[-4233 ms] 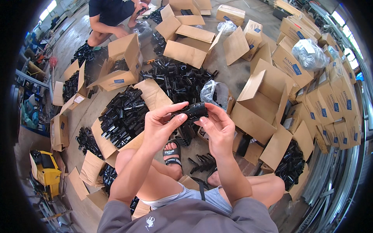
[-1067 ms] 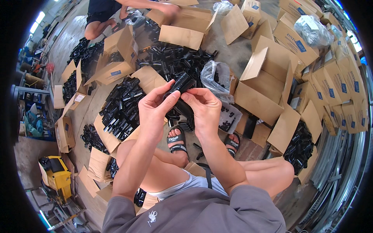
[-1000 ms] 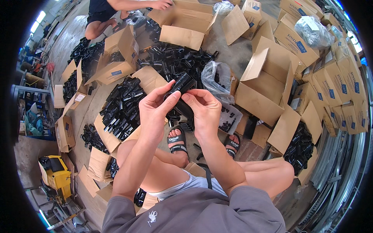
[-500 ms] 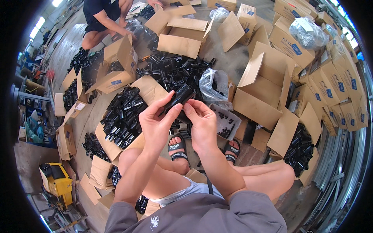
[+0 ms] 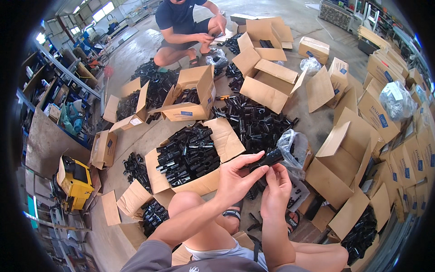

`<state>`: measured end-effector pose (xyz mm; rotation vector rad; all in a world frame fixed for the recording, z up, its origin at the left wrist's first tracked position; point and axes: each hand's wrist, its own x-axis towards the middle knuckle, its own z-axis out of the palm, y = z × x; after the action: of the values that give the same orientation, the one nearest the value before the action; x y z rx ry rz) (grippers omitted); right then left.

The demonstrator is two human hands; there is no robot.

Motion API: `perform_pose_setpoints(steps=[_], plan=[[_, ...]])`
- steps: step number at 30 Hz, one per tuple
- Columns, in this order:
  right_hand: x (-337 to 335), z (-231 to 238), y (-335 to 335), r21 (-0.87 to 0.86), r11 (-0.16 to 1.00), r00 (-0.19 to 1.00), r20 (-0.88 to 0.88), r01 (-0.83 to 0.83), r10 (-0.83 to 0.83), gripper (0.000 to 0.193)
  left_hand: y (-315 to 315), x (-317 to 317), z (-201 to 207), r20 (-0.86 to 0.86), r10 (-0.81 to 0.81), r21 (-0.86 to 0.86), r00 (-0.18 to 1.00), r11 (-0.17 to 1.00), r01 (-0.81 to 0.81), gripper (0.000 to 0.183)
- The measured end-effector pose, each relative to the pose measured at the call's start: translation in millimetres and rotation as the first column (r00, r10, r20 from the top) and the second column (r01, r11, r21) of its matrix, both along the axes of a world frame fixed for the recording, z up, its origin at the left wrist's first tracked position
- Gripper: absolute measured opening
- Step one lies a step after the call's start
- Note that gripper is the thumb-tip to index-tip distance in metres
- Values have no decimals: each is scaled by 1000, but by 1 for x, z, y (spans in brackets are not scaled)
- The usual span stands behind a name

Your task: The person sits on the floor and assembles black metal components by hand, taking small metal pieces from a container and fitting them into larger black brackets, then placing the finished assemblies into cardboard boxes.

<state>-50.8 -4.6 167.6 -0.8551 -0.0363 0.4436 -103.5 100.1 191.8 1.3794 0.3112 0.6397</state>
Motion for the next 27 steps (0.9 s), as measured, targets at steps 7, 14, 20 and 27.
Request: perform_pose_setpoints(steps=[7, 14, 20, 27], plan=[[-3, -5, 2, -8, 1000, 999, 30, 17, -17, 16, -3, 3, 2, 0, 42, 45, 999, 998, -42, 36], [-5, 0, 3, -29, 1000, 994, 109, 10, -7, 17, -3, 3, 3, 28, 35, -9, 999, 999, -35, 36], [-10, 6, 13, -6, 998, 993, 97, 67, -67, 18, 0, -1, 3, 18, 4, -42, 1000, 999, -3, 37], [-10, -10, 14, -46, 998, 998, 64, 31, -28, 18, 4, -6, 7, 10, -23, -60, 1000, 998, 23, 36]])
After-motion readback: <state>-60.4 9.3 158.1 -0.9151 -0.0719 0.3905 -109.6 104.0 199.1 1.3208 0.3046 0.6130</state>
